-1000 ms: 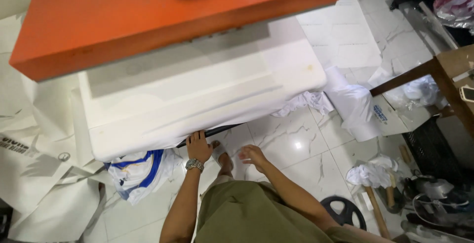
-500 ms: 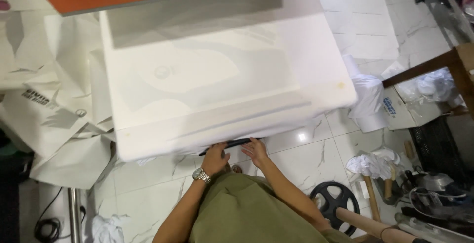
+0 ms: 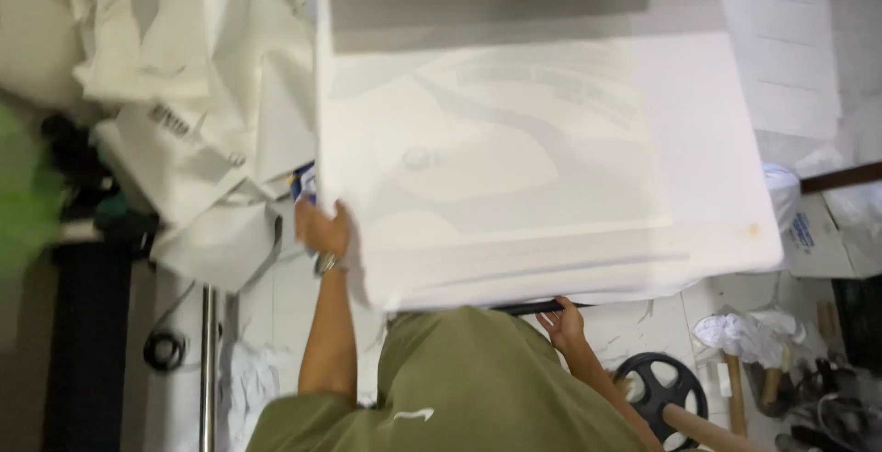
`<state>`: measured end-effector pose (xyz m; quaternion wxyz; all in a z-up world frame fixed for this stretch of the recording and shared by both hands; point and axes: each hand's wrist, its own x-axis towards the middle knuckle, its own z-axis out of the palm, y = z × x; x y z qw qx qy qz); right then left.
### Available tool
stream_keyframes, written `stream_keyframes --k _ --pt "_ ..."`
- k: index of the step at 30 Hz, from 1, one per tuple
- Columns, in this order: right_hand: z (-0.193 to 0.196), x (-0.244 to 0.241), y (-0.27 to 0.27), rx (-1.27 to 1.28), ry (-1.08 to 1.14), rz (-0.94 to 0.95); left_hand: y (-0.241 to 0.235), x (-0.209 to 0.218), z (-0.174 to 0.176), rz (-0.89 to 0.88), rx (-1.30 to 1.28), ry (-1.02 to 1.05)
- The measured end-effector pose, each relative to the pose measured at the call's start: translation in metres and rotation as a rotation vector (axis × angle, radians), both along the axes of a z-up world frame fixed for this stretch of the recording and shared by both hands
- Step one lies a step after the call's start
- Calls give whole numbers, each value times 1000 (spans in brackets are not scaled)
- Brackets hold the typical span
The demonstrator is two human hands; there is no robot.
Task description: The person is operating a manual heat press machine to transfer designs from paper onto fabric garments, involving careful alignment and smoothing of materials.
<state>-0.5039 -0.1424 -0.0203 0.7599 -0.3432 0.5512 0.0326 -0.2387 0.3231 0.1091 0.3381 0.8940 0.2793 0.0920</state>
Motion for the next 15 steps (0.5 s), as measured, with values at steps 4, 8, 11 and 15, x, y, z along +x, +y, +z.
stream_keyframes --k 4,8,11,15 --pt "38 5 17 -85 12 -2 53 -13 -54 34 -259 42" --pt "59 3 34 -155 42 21 67 -31 -68 24 -386 176" --pt "59 5 34 -215 57 72 67 -26 -81 67 -313 69" --pt "80 8 45 -292 79 118 53 -33 -53 119 -164 -31"
